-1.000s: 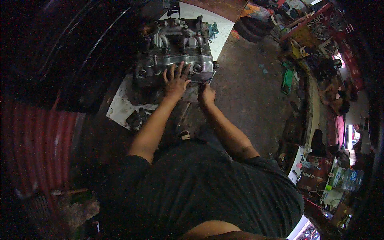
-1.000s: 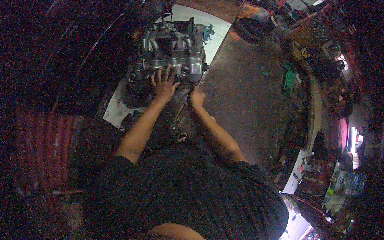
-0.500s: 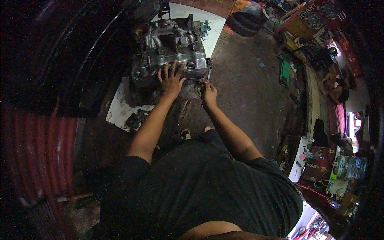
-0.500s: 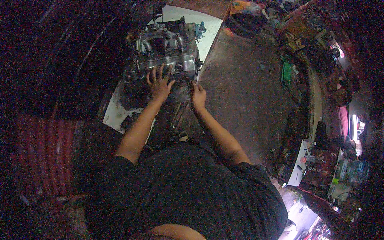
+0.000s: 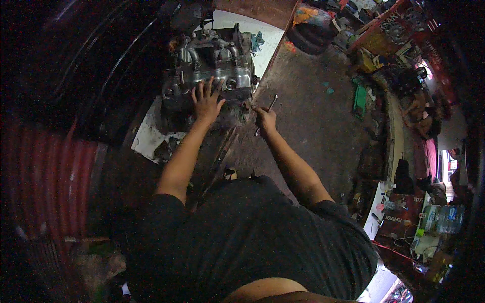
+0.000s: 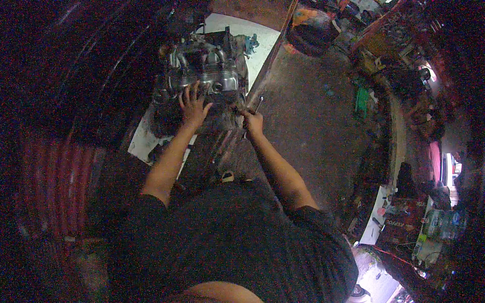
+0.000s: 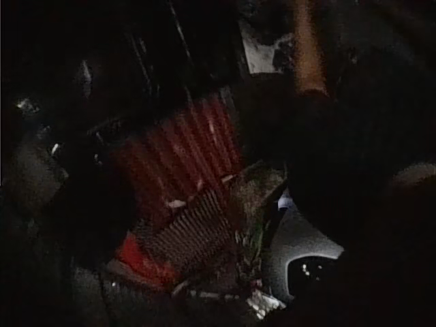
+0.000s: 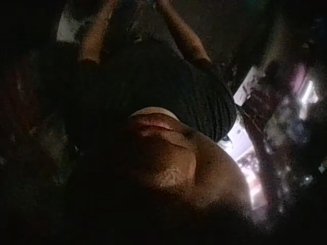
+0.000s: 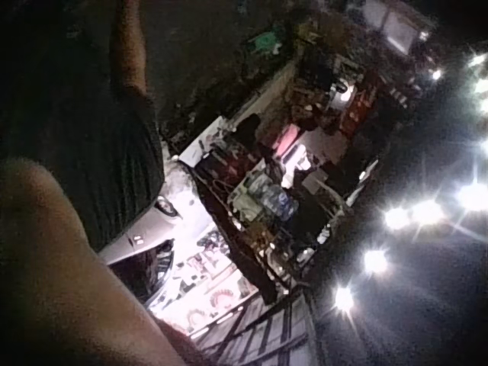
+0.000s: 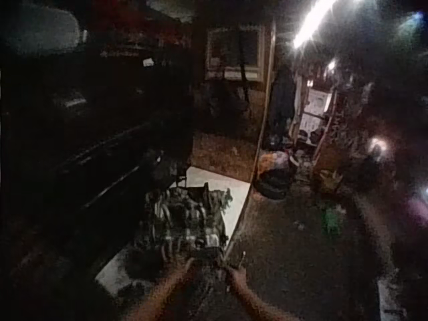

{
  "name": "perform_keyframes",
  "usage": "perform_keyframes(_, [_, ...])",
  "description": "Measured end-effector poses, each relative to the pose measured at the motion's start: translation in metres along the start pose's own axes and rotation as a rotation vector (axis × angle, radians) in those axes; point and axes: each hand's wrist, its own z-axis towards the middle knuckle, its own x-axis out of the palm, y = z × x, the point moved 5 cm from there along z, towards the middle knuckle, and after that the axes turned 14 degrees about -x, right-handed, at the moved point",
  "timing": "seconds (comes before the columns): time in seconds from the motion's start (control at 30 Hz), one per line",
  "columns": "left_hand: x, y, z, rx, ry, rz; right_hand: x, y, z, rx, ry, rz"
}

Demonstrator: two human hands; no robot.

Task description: The person uses a wrench to loosen and remove bolts from a metallic engine block resting on a workbench. They repeatedly turn the wrench on different bolt locations and reposition the engine block to access various sides.

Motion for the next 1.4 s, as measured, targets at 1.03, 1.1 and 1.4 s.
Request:
perform_keyframes(1.03, [-0.011, 0.017, 0.013, 0.183, 0.082, 0.078, 0.058, -0.043, 0.029, -0.043, 0.007, -0.110])
perform_keyframes(1.1, [-0.010, 0.003, 0.025, 0.258, 0.051, 0.024, 0.033, -0.103, 0.069, -0.160, -0.135, -0.313])
perform_keyframes(1.4, [0.010, 0.021, 0.013, 0.256, -0.091, -0.059, 0.062, 0.031, -0.006, -0.087, 0.040, -0.856])
